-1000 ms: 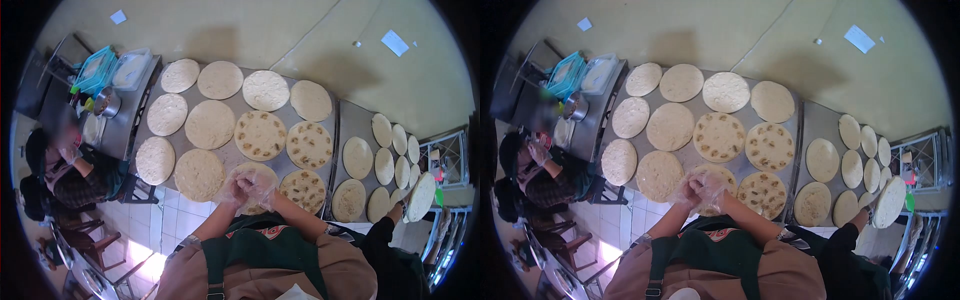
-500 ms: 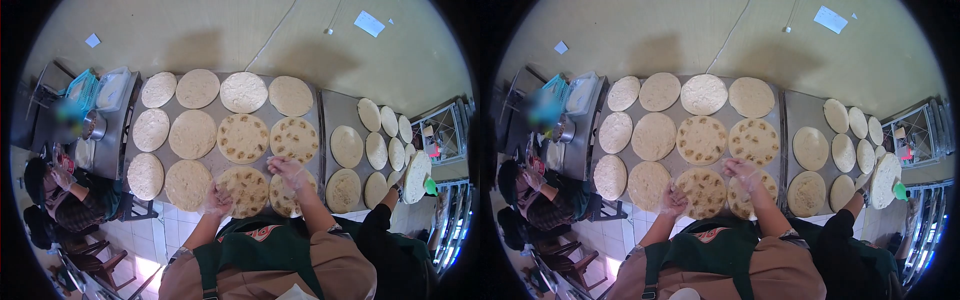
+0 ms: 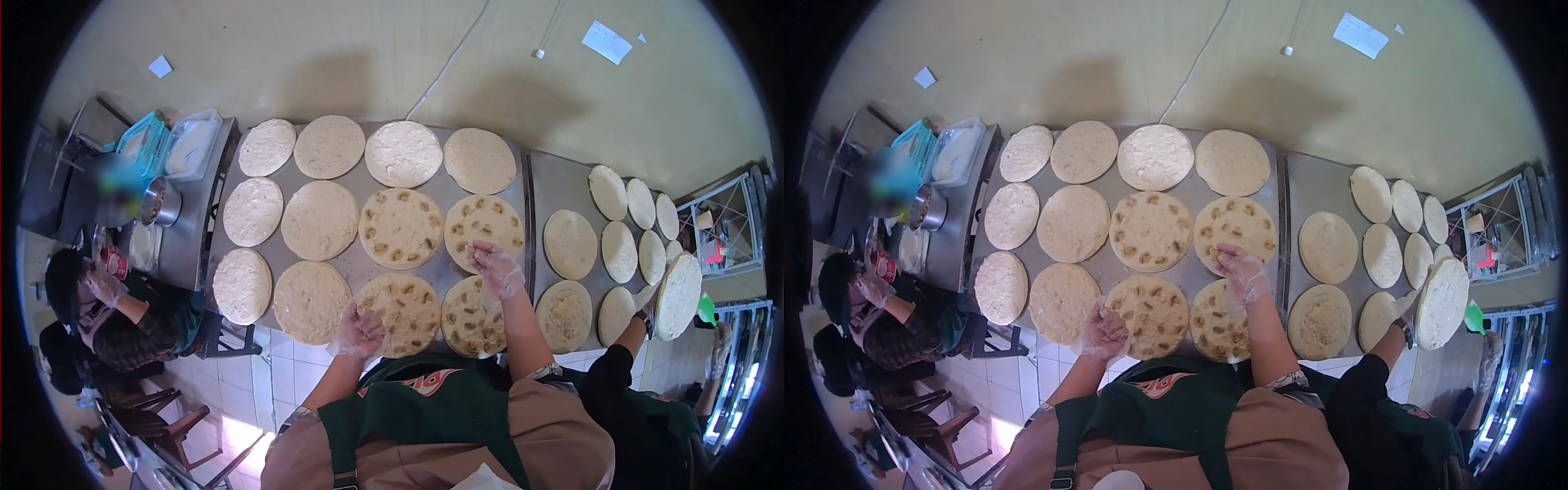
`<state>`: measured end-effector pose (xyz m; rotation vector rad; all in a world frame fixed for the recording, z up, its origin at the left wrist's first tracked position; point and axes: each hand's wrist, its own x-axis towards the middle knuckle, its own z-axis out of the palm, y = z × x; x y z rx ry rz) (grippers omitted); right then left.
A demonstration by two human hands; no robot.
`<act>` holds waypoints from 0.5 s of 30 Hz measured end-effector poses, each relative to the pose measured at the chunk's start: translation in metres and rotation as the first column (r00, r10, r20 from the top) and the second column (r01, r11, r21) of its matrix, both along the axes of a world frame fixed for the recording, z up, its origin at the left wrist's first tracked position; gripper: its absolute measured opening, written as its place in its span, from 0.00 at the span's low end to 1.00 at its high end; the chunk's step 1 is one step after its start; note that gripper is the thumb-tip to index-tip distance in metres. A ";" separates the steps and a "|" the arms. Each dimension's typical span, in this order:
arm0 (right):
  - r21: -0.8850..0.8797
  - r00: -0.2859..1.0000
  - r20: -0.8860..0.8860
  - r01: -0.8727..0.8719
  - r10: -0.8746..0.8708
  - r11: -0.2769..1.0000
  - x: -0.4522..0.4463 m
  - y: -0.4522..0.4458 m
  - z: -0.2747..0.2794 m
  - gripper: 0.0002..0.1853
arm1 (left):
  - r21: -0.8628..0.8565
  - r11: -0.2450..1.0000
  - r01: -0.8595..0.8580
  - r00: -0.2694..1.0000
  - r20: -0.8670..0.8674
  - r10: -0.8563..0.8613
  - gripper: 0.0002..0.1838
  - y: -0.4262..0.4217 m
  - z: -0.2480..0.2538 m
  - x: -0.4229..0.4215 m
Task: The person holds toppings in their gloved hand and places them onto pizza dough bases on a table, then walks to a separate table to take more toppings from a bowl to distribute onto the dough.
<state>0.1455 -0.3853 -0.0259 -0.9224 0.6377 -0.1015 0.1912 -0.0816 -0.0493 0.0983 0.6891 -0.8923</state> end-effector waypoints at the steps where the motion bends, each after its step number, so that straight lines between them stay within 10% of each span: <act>1: -0.004 1.000 -0.017 -0.020 0.020 1.000 0.003 0.001 -0.002 0.18 | -0.023 0.999 -0.026 1.000 -0.015 0.026 0.21 0.001 -0.001 0.000; 15: 0.084 0.907 0.134 -0.412 0.399 0.907 0.080 0.094 0.030 0.14 | -0.125 0.975 -0.185 0.959 0.193 0.207 0.31 0.008 0.041 0.007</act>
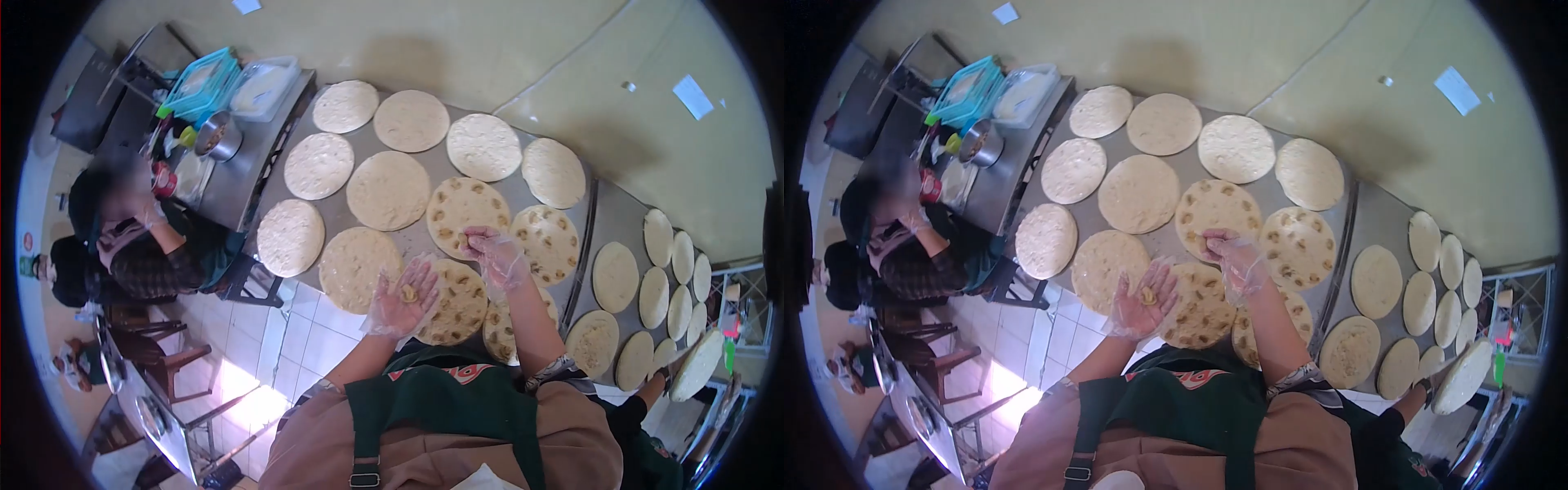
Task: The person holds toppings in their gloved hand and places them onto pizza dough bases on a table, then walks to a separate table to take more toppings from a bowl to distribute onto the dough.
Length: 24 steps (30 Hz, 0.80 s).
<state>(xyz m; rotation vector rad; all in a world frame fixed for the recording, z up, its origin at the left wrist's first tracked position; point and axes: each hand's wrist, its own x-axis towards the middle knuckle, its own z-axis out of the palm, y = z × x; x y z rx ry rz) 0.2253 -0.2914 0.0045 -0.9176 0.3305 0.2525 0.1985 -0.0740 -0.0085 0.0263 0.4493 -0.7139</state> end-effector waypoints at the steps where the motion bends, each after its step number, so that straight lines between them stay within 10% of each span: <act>1: 0.015 0.999 0.029 -0.028 0.028 0.999 0.000 0.006 0.003 0.13 | -0.040 0.999 0.013 0.999 0.032 -0.012 0.33 -0.001 0.004 0.003; 11: -0.673 0.879 0.073 -0.306 0.471 0.674 -0.009 0.059 0.047 0.12 | -0.094 0.994 0.050 0.982 0.187 -0.031 0.41 -0.006 0.009 0.012; 13: -0.957 0.669 0.278 0.129 0.689 0.260 -0.009 0.066 0.039 0.14 | -0.362 0.930 0.062 0.990 0.143 -0.010 0.41 -0.008 0.005 0.014; 16: -0.967 0.707 0.256 0.186 0.659 0.177 -0.015 0.074 0.026 0.16 | -0.172 0.985 0.032 0.998 0.054 -0.023 0.41 -0.011 0.003 0.013; 20: -0.935 0.834 0.145 -0.061 0.533 0.350 -0.014 0.076 0.015 0.14 | -0.389 0.921 0.002 1.000 0.029 0.011 0.39 -0.009 -0.015 0.012; 22: -0.627 0.922 0.007 -0.298 0.388 0.720 -0.011 0.070 0.007 0.13 | -0.104 0.989 0.105 0.960 0.269 -0.073 0.34 -0.008 -0.027 0.013; 24: -0.527 0.928 -0.024 -0.328 0.373 0.784 -0.008 0.065 0.006 0.13 | -0.028 0.992 0.124 0.957 0.268 -0.112 0.31 -0.005 -0.036 0.014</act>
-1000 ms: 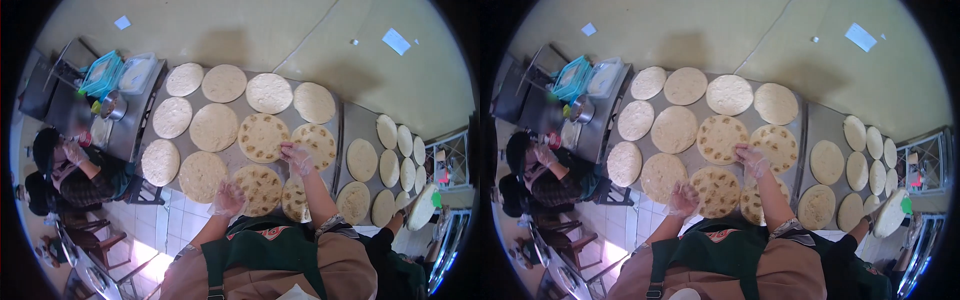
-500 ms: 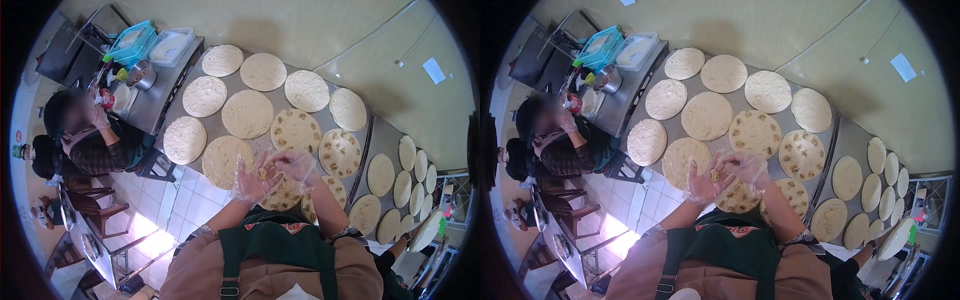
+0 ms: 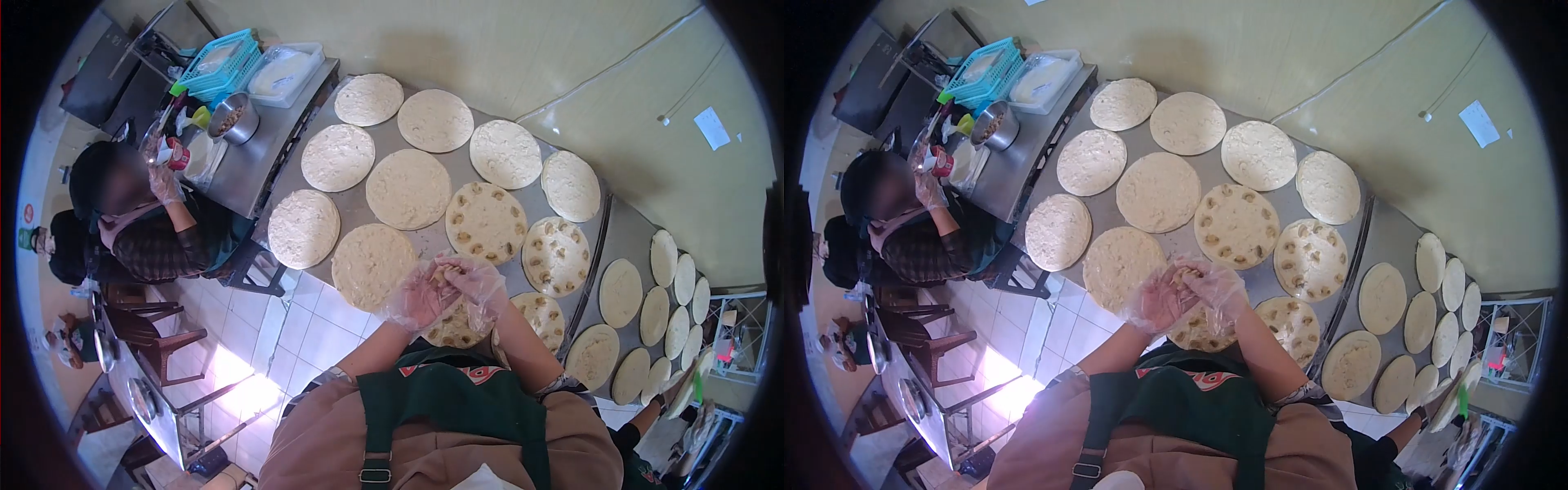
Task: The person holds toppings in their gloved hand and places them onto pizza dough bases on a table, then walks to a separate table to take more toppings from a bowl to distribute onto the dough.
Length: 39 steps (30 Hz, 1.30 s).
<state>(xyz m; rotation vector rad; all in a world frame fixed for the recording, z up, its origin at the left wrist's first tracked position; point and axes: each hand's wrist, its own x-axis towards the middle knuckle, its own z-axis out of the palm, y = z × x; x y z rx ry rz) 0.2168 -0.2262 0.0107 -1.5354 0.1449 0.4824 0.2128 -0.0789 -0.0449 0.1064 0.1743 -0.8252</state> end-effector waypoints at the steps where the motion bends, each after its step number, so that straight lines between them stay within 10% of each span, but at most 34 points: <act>1: 0.101 0.997 -0.077 0.026 -0.018 0.995 0.001 -0.001 0.001 0.12 | 0.077 0.997 0.023 1.000 0.004 -0.024 0.28 0.001 -0.003 0.000; 5: -0.104 1.000 -0.016 -0.008 0.006 0.995 -0.002 0.001 -0.021 0.12 | 0.204 0.979 0.020 0.993 -0.118 0.004 0.24 0.001 -0.011 -0.003; 10: -0.574 0.804 0.560 0.202 0.200 0.794 -0.007 0.014 0.007 0.12 | 0.380 0.924 0.054 0.997 -0.074 -0.028 0.17 -0.009 -0.011 -0.004; 20: -0.053 0.936 -0.022 0.349 -0.351 0.936 0.016 -0.034 -0.033 0.11 | 0.392 0.919 0.050 0.928 -0.359 0.102 0.10 -0.010 -0.003 0.008; 23: -0.212 0.915 -0.021 0.390 -0.403 0.896 0.042 -0.075 -0.079 0.12 | 0.409 0.912 0.027 0.932 -0.341 0.125 0.09 -0.001 0.000 0.009; 25: -0.863 0.994 0.105 0.112 -0.042 0.492 0.060 -0.101 -0.109 0.15 | 0.406 0.914 0.013 0.938 -0.321 0.130 0.09 0.007 -0.002 0.010; 28: -0.841 0.855 0.463 0.340 0.234 0.421 0.067 -0.113 -0.124 0.13 | 0.406 0.913 -0.038 0.928 -0.325 0.183 0.10 0.017 -0.005 0.010; 31: -0.975 0.948 0.141 0.082 0.284 0.209 0.085 -0.103 -0.103 0.12 | 0.416 0.909 -0.036 0.937 -0.304 0.176 0.12 0.027 -0.010 0.011; 39: -0.941 0.989 0.149 0.146 -0.011 0.306 0.086 -0.087 -0.062 0.09 | 0.409 0.909 -0.078 0.906 -0.352 0.236 0.11 0.045 -0.016 0.017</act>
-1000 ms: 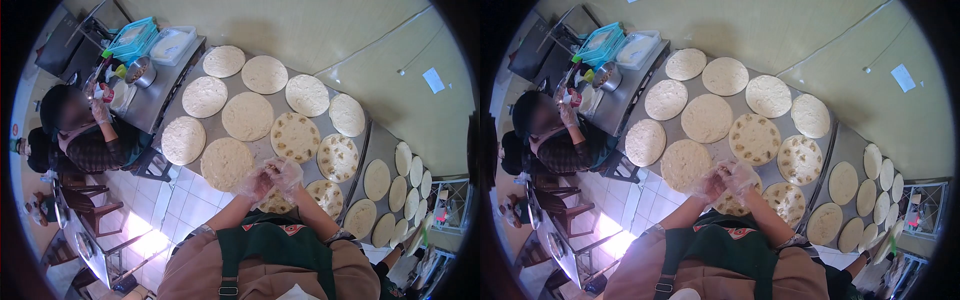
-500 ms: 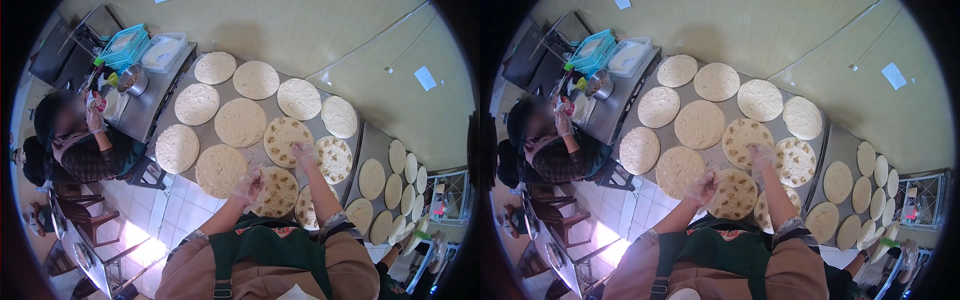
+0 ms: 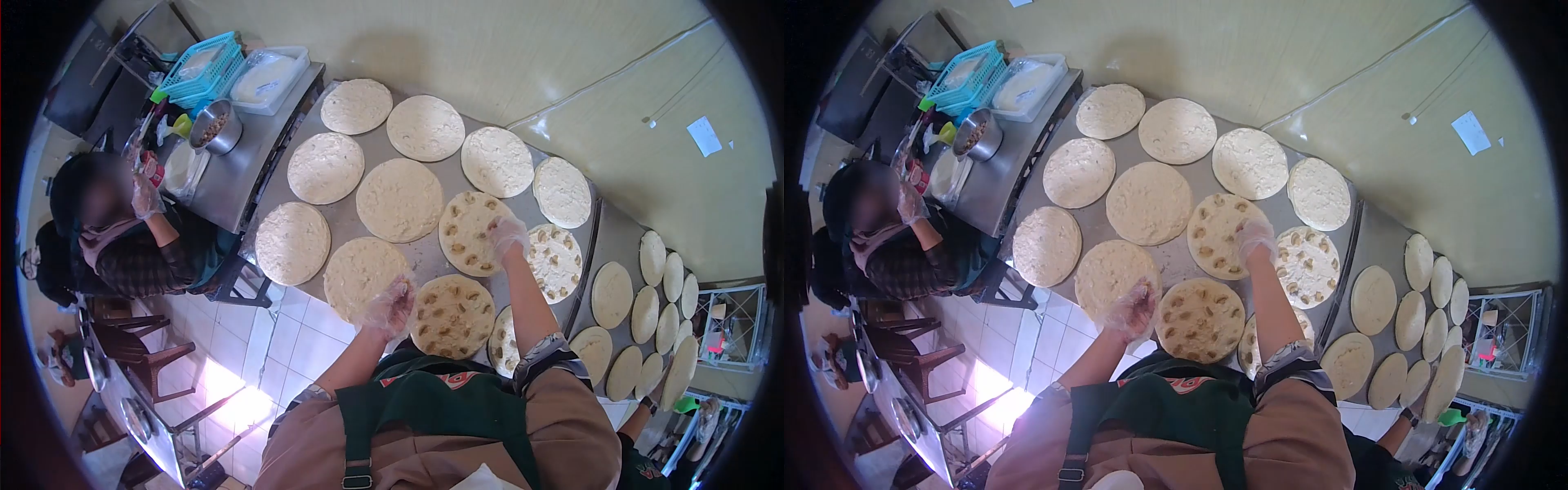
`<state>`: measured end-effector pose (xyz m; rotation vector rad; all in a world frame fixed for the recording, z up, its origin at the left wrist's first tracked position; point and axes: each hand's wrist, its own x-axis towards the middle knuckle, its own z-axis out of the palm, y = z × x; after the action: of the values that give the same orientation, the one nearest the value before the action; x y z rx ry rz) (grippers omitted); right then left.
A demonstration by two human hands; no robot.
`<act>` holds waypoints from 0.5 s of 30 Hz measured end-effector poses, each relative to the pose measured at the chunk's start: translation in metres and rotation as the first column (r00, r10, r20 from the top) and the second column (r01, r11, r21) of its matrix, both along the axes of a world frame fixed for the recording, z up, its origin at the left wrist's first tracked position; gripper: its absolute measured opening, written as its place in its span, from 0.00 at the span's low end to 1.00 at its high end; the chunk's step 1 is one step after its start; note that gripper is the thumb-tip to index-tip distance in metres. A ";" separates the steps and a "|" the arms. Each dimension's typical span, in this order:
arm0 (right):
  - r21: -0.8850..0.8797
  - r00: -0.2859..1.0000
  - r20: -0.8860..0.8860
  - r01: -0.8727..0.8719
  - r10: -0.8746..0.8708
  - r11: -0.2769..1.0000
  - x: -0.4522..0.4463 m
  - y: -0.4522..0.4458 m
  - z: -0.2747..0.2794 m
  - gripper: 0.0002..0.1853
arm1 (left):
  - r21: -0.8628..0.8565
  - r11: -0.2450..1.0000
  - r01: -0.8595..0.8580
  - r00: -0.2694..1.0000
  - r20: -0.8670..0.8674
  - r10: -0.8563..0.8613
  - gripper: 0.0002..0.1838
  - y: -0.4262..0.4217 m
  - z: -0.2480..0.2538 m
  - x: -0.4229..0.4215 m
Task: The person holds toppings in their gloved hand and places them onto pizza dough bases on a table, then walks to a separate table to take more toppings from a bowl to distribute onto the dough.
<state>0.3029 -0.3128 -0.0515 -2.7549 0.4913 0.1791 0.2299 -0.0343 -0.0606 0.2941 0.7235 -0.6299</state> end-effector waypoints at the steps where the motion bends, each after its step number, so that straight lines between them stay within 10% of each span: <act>1: -0.049 0.999 -0.032 -0.033 0.031 0.998 -0.002 0.001 0.000 0.09 | 0.006 1.000 -0.001 1.000 0.014 0.001 0.12 0.001 -0.002 0.000; 8: -0.256 0.996 0.011 -0.079 0.085 0.963 0.009 -0.001 -0.037 0.08 | -0.007 1.000 -0.007 1.000 -0.016 0.007 0.12 0.002 0.000 0.004; 15: 0.488 0.995 -0.098 0.055 -0.007 0.871 0.032 0.041 -0.010 0.10 | 0.044 0.998 -0.039 0.999 -0.031 0.041 0.12 0.016 -0.002 0.011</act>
<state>0.3352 -0.2719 -0.0617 -2.2441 0.4409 0.3720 0.2405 -0.0186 -0.0621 0.3097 0.7727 -0.5825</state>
